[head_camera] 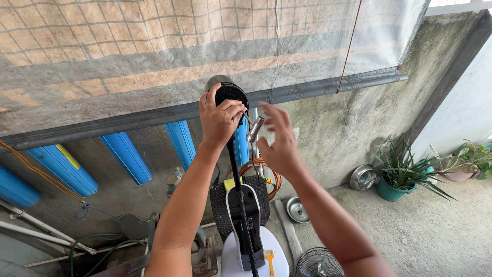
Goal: The person disassembles a standing electric fan using a socket wrench. They remove the front grille, then the fan blades, followed by the rear grille and motor housing components. The parts are placed on the floor as they are removed.
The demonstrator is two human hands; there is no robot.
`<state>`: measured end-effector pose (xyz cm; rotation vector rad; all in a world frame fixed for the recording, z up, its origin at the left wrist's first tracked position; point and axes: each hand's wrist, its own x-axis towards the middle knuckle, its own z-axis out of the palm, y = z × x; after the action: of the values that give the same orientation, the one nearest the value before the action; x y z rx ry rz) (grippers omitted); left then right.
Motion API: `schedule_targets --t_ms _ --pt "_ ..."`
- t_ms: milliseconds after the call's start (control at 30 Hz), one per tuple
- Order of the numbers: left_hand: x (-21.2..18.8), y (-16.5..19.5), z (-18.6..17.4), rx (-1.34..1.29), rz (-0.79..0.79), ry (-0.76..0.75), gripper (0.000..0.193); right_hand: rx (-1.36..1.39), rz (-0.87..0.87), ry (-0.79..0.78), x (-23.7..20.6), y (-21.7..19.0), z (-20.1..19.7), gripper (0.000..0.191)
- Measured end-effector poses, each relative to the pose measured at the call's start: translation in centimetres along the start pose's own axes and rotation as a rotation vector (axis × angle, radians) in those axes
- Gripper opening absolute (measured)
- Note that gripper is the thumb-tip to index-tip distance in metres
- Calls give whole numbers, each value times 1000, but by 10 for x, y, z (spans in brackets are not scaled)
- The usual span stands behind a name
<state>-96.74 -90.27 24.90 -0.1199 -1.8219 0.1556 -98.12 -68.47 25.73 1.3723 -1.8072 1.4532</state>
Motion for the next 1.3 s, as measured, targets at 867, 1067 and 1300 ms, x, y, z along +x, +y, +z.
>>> schedule_targets --t_ms 867,1067,1300 --pt "1 3 7 -2 14 66 13 388 447 -25 -6 9 35 51" --pt "-1 1 8 26 13 61 13 -343 -140 -134 12 10 12 56" --pt "-2 -1 12 8 -9 59 16 -14 -10 66 12 -1 -1 58"
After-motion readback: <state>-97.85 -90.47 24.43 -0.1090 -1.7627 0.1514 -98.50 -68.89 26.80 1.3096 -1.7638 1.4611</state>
